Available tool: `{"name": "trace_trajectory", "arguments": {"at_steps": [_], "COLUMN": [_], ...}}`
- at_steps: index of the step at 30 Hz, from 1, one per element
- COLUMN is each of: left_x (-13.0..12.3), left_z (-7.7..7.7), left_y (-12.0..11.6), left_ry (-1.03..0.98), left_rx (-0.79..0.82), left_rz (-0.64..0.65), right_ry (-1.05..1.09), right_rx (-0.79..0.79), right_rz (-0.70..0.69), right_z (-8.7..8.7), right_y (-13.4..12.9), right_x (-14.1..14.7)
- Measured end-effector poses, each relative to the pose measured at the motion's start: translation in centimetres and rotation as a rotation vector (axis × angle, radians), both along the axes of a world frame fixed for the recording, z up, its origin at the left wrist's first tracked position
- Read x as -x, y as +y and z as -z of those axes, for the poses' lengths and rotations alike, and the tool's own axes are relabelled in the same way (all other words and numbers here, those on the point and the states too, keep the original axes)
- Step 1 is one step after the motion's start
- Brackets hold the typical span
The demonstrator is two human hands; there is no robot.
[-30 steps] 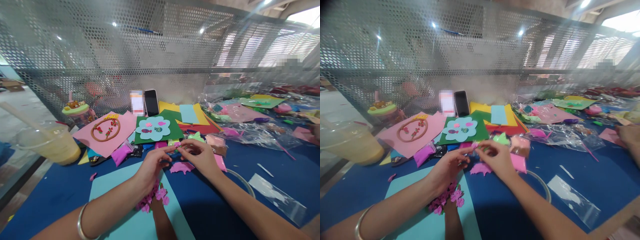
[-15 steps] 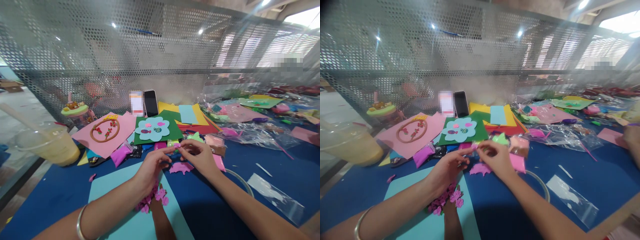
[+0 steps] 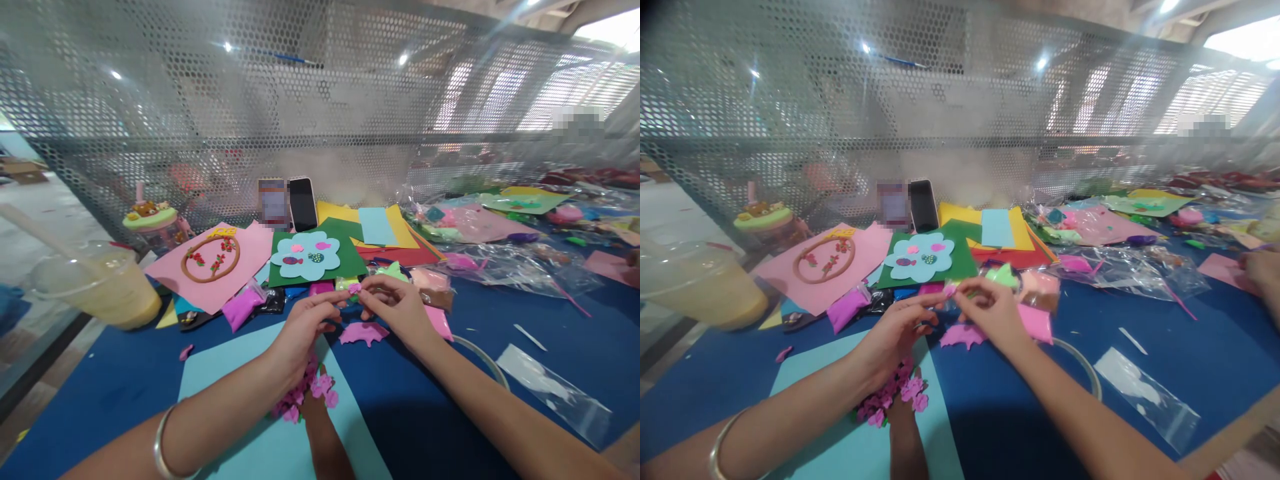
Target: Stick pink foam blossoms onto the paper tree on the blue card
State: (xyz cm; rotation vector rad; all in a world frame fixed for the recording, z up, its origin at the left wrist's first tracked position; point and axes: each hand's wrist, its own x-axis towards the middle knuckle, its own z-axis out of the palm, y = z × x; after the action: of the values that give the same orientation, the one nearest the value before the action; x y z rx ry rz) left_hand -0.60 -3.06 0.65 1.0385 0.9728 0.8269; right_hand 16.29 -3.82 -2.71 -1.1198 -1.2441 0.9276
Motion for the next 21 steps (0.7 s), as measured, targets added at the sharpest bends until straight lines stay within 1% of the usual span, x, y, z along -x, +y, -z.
{"name": "trace_trajectory", "arguments": {"at_steps": [4,10,13,15,16,19,20,21], "left_x": [0.0,-0.1,-0.1,0.1,0.3,0.8,0.9,1.0], "left_z": [0.2,0.1,0.1,0.3,0.4,0.7,0.8,0.9], "left_y": [0.1,0.2,0.4,0.7,0.9,1.5,1.6,1.7], "left_ry": [-0.026,0.027,0.105,0.23,0.319,0.657,0.766,0.854], "left_rx": [0.013,-0.031,-0.106,-0.246,-0.35,-0.715,-0.806,-0.863], "left_rz": [-0.007,-0.008,0.01,0.041,0.075,0.223,0.268,0.305], "right_ry": [-0.011,0.007,0.006,0.034,0.056,0.115,0.132,0.15], "right_rx": [0.016,-0.005,0.007,0.023,0.028,0.038,0.043,0.05], "right_rz": [-0.04,-0.094,-0.089,-0.069,-0.055,-0.028,-0.021,-0.015], "right_z": [0.1,0.4,0.4,0.4,0.4,0.5,0.5,0.5], "right_y": [0.0,0.1,0.2,0.3,0.4,0.4,0.4,0.4], "right_x": [0.0,-0.1,0.0,0.0,0.0,0.0,0.1,0.2]}}
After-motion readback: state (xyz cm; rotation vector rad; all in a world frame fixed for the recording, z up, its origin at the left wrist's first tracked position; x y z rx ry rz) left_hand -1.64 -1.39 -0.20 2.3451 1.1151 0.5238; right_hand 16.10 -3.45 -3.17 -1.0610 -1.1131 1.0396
